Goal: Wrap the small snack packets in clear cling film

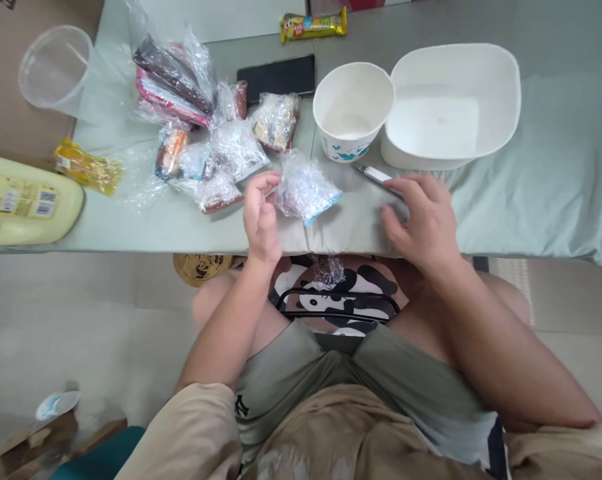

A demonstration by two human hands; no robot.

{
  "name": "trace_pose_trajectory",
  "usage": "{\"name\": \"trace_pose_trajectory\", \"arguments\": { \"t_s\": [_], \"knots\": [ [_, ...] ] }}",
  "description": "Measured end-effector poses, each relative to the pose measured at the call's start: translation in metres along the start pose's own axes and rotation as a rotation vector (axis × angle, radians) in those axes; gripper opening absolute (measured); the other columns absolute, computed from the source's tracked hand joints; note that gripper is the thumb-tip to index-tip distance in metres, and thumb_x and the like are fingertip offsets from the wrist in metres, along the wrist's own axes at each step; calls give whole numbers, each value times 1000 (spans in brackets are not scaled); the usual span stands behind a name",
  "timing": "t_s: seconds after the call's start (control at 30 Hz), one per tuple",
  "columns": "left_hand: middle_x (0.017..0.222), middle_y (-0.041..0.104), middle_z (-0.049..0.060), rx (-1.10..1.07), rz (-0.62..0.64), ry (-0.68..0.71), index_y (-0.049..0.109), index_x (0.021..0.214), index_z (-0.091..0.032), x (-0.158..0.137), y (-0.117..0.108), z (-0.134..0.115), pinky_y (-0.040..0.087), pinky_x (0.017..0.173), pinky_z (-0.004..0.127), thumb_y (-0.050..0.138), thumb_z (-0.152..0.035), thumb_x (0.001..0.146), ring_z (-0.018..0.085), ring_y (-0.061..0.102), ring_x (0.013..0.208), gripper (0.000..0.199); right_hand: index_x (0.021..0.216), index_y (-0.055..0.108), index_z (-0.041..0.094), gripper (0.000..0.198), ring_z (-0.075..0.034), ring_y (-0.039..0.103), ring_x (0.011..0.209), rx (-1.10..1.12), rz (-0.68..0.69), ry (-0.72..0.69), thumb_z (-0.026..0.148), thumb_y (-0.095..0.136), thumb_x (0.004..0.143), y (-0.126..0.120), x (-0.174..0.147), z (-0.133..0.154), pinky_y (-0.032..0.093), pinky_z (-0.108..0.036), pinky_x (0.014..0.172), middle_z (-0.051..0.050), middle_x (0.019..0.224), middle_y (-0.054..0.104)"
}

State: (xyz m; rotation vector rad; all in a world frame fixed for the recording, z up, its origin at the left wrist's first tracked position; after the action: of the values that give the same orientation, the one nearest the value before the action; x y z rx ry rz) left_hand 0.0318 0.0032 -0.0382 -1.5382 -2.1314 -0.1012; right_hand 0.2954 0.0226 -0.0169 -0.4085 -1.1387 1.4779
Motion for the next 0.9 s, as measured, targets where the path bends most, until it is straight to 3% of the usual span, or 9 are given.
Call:
{"name": "trace_pose_trajectory", "arguments": {
  "t_s": [0.13,0.27,0.4,0.5,0.63,0.73,0.83,0.9],
  "knots": [
    [114,63,6,2,61,-90,56,117,-27,0,3,6,57,87,36,70,-68,78,20,65,99,59,126,60,22,38,-32,61,117,192,70,-99,30,54,89,9,1,17,49,-51,100,-13,125,66],
    [88,62,1,-164,86,-334,58,96,-25,-2,8,1,56,70,28,68,-52,85,13,62,74,30,134,56,20,50,-33,58,128,356,118,-149,35,60,86,13,3,28,47,-53,108,-15,137,62],
    [84,61,0,-342,71,-520,52,90,-26,1,8,1,52,55,24,63,-51,87,12,62,68,27,105,66,25,19,-29,65,118,402,166,-120,28,58,88,12,4,32,51,-51,103,-10,127,69],
    [83,61,1,-356,-12,-573,51,89,-26,4,0,10,50,52,23,64,-52,86,12,63,68,30,87,63,26,10,-27,69,107,367,86,-37,20,54,86,6,5,24,54,-49,97,-7,110,74],
    [87,63,1,-256,-38,-526,54,95,-28,6,-11,22,56,62,26,61,-56,87,13,64,71,30,91,60,25,19,-27,70,103,348,-151,158,15,48,81,-5,5,0,53,-48,94,-6,98,73],
    [104,64,3,-150,-25,-421,54,111,-32,5,-16,23,57,67,28,61,-52,89,15,68,80,30,100,58,25,27,-25,70,97,465,-313,170,15,41,80,-10,3,-9,54,-48,91,-6,92,69],
    [124,60,6,-55,18,-302,55,119,-36,4,-14,16,59,73,29,59,-49,91,18,68,101,31,108,55,25,30,-25,69,95,560,-312,72,21,38,83,-14,1,-4,53,-48,90,-6,91,68],
    [131,56,7,12,76,-208,57,120,-34,3,-9,10,59,82,32,59,-53,91,22,63,115,35,113,56,24,31,-27,68,96,462,-231,48,31,41,87,-15,0,2,52,-49,89,-8,94,70]
  ]
}}
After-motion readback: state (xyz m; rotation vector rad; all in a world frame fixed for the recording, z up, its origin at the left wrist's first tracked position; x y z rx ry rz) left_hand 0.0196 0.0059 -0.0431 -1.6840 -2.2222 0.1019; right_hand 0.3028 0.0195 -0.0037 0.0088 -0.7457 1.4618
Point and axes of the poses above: each hand's wrist, its own x-axis towards the middle knuckle, its own y-axis out of the palm, z = x × y, the point moved 3 cm from there along x, towards the middle knuckle
